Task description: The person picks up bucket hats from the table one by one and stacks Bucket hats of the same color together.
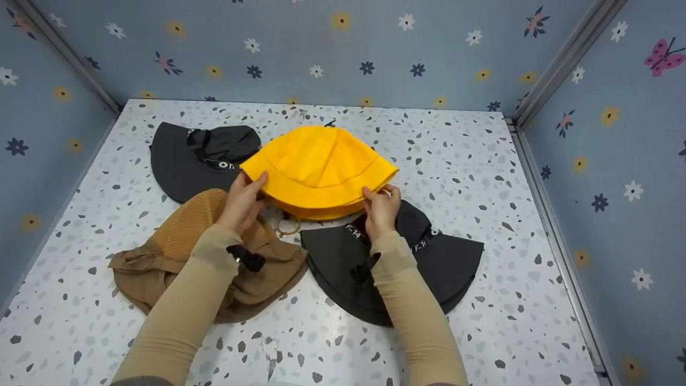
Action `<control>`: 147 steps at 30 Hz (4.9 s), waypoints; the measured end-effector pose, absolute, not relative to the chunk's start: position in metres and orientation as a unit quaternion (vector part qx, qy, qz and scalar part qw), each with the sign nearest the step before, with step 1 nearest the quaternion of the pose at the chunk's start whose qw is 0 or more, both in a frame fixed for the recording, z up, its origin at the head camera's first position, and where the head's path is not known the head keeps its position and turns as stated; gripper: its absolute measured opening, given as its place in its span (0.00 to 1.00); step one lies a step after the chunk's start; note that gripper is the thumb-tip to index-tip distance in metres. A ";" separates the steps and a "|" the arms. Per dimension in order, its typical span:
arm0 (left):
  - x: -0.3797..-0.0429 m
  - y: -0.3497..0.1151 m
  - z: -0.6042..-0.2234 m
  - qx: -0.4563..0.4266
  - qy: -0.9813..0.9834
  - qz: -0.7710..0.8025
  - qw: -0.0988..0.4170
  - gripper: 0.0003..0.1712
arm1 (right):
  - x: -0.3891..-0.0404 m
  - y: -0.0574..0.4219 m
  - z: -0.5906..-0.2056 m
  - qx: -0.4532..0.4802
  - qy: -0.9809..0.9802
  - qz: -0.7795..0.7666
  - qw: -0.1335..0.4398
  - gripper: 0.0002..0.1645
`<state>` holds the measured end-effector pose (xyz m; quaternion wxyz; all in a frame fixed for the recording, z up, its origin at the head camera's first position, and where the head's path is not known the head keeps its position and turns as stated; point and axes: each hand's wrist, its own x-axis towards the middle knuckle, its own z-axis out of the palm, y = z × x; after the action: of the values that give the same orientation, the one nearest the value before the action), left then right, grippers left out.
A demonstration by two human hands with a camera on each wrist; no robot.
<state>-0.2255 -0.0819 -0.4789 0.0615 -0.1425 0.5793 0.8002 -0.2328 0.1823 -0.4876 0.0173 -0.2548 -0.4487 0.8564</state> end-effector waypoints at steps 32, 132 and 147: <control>-0.235 -0.087 -0.491 -0.204 0.728 0.655 0.021 0.24 | -0.238 0.191 -0.513 -0.266 -0.547 0.793 0.039 0.18; -0.233 -0.046 -0.505 0.024 0.971 0.185 0.149 0.45 | -0.257 0.193 -0.521 0.054 -0.960 0.223 -0.159 0.62; -0.234 -0.039 -0.512 0.012 0.973 0.187 0.139 0.46 | -0.254 0.192 -0.520 0.042 -0.963 0.215 -0.160 0.63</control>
<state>-0.2344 -0.0395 -0.5125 0.1386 0.0120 0.9725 0.1867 -0.2538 0.1922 -0.5198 -0.1603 0.0422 -0.9625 0.2147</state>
